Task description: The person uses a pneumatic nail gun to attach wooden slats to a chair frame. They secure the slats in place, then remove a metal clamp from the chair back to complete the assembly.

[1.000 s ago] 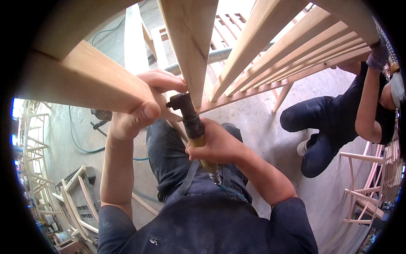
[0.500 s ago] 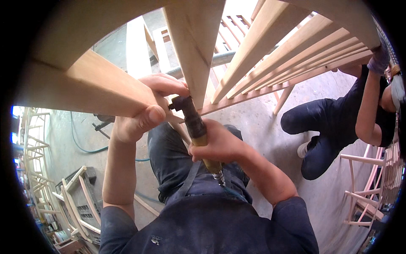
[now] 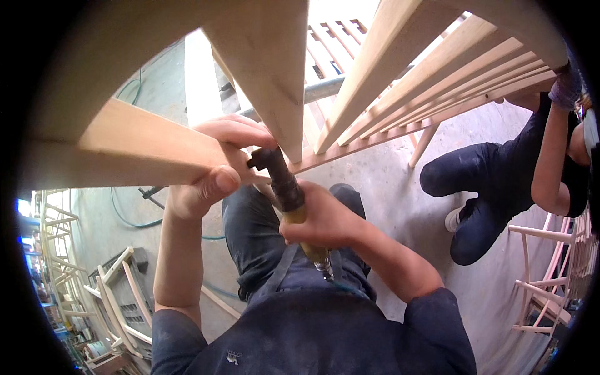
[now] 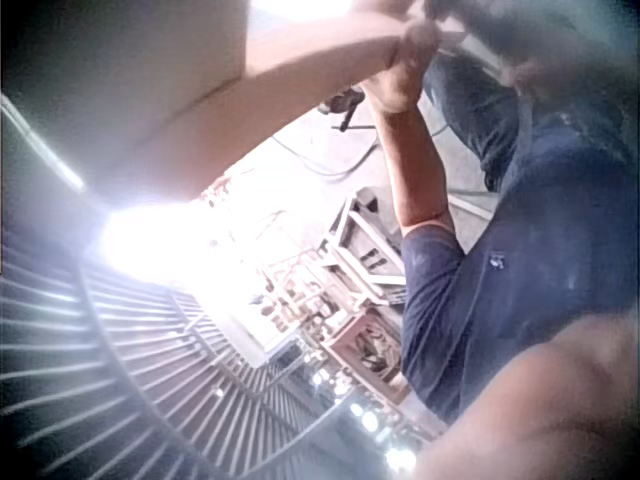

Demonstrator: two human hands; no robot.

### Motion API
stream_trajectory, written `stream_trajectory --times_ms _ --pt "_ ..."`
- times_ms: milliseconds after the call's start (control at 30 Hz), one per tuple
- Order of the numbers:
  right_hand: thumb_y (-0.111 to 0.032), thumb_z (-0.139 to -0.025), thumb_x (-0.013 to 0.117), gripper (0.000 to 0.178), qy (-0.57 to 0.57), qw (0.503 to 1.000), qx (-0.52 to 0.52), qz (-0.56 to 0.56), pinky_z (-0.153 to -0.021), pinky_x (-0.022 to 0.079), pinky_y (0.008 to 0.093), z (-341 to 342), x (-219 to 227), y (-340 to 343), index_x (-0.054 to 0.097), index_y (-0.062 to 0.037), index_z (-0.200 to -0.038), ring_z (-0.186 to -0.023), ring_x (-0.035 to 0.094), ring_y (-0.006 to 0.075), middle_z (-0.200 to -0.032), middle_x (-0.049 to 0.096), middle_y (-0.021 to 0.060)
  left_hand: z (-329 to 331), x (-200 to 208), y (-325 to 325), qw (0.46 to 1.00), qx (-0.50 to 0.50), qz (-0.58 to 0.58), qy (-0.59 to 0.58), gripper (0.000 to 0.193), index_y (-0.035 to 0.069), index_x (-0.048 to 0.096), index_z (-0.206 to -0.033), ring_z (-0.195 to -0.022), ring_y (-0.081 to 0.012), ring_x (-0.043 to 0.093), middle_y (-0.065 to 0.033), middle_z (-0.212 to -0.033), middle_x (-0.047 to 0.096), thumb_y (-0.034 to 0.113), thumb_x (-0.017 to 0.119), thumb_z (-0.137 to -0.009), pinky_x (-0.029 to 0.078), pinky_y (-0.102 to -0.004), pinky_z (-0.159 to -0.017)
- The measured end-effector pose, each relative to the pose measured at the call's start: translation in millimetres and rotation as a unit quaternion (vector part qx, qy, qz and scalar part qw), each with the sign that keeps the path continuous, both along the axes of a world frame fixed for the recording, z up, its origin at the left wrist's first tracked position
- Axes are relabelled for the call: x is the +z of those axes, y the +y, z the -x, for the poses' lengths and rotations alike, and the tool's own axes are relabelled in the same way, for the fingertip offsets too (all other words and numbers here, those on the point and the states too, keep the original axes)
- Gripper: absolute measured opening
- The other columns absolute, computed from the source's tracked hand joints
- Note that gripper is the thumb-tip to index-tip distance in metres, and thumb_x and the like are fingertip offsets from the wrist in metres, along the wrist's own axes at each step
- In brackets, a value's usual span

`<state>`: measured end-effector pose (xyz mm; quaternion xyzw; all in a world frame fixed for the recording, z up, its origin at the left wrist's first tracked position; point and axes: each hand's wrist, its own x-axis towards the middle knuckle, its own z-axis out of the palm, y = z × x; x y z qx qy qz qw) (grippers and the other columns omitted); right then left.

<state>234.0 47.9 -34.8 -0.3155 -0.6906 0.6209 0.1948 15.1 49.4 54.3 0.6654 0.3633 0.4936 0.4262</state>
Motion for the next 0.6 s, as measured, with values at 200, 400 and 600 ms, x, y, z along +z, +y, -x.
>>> stream_trajectory --times_ms 200,400,600 --pt "-0.008 -0.077 0.069 0.044 -0.02 0.999 0.028 0.031 -0.079 0.057 0.0338 1.1 12.5 1.5 0.057 0.005 -0.117 -0.081 0.068 0.0204 -0.094 0.066 0.0136 1.9 -3.6 -0.3 1.0 -0.002 -0.016 0.003 0.067 0.004 0.076 -0.11 -0.101 -0.0234 0.069 -0.0116 -0.104 0.072 0.065 0.077 -0.082 0.057 -0.0361 -0.085" --pt "-0.007 -0.078 0.069 0.043 -0.022 0.998 0.018 0.047 -0.079 0.057 0.0344 0.3 14.7 -0.4 0.056 0.0056 -0.117 -0.082 0.068 0.0195 -0.093 0.066 0.0128 0.5 -6.0 -0.3 1.0 0.012 -0.023 0.008 0.07 0.003 0.076 -0.109 -0.1 -0.0234 0.069 -0.012 -0.104 0.072 0.068 0.076 -0.081 0.056 -0.0367 -0.085" --pt "-0.008 -0.078 0.069 0.042 -0.027 0.999 0.018 0.036 -0.079 0.057 0.0343 0.7 9.8 -0.9 0.057 0.0047 -0.116 -0.083 0.067 0.0188 -0.094 0.066 0.0128 1.9 -3.6 -0.4 1.0 0.004 -0.014 0.01 0.07 0.003 0.076 -0.109 -0.101 -0.0239 0.069 -0.0127 -0.104 0.072 0.067 0.077 -0.08 0.055 -0.0369 -0.087"
